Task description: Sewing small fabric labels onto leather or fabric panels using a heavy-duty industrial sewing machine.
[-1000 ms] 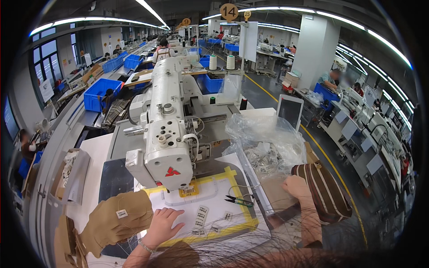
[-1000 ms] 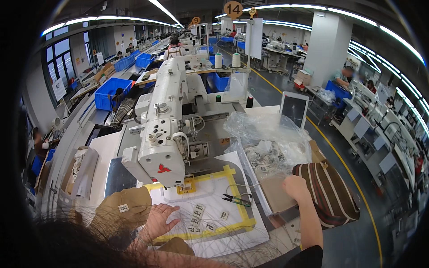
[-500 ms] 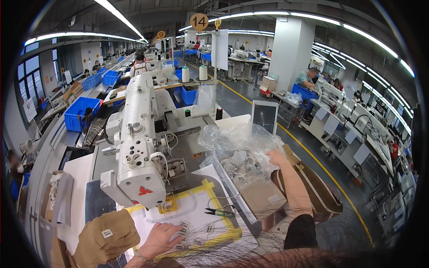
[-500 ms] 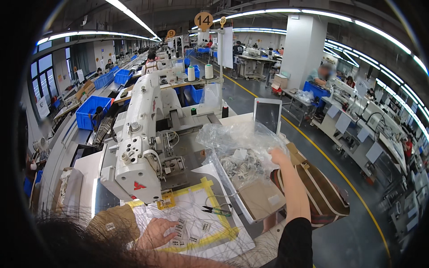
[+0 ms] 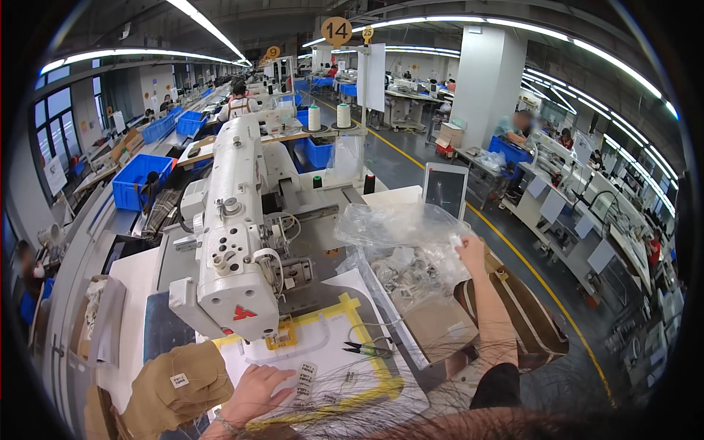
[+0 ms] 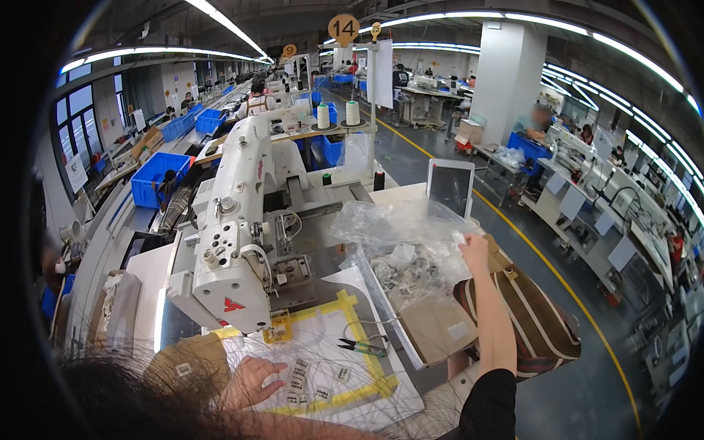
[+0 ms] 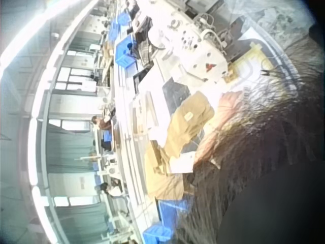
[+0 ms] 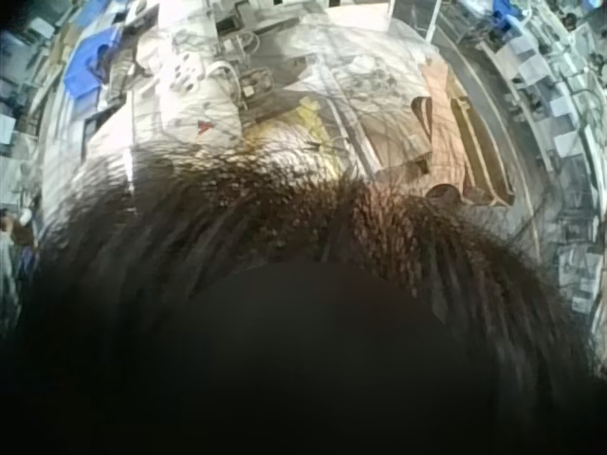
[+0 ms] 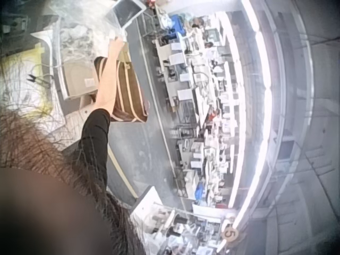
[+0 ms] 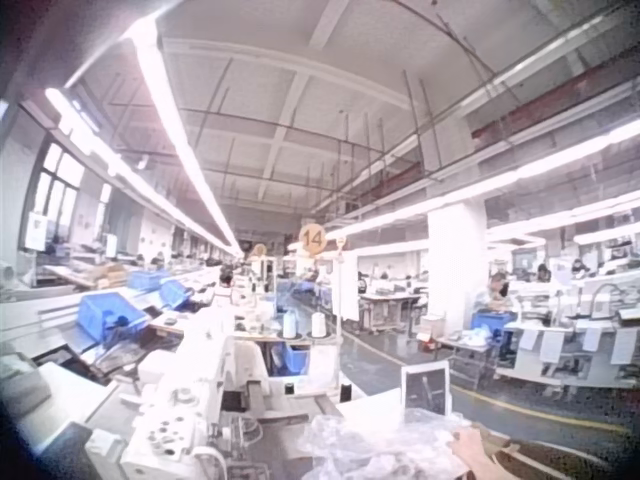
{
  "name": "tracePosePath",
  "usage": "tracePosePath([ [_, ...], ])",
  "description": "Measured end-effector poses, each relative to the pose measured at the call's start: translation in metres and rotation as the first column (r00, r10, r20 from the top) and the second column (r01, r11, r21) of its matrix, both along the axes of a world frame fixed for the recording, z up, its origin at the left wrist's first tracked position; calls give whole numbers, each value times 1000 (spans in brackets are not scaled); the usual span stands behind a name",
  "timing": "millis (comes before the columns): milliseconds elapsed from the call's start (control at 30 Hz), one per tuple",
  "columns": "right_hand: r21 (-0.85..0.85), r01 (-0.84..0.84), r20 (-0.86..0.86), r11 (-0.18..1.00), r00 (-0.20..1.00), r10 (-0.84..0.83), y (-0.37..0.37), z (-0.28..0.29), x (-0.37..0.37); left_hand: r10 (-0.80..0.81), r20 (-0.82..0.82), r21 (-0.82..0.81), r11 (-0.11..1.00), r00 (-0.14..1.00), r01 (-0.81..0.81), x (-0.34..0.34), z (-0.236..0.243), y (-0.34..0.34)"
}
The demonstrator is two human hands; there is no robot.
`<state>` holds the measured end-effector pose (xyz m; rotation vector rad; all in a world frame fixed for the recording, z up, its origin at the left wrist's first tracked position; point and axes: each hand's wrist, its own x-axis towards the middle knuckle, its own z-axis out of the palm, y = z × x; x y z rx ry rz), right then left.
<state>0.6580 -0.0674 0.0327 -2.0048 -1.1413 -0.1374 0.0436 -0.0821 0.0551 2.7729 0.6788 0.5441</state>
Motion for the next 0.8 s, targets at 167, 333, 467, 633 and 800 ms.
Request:
tracePosePath([
  [167,147,-307,-320,940,885,339,-26,56,-74,21,43,-76,997,999,-17,-5,-6,5],
  [333,-163,-729,-507,665,640,577,-24,63,-193,-16,6,-57,998,1000,16,1,-8,-1],
  [467,-392,-781,-358,486,616,702,0,31,-240,-64,6,-42,997,998,65,-3,-10,-6],
  [633,-424,-758,-318,496,638,702,25,8,-253,-17,-55,-45,999,998,14,-13,-11,-8],
  [800,-452,-721,-186,525,652,735,29,-5,-248,4,-33,-33,999,999,-5,-26,-10,-9],
])
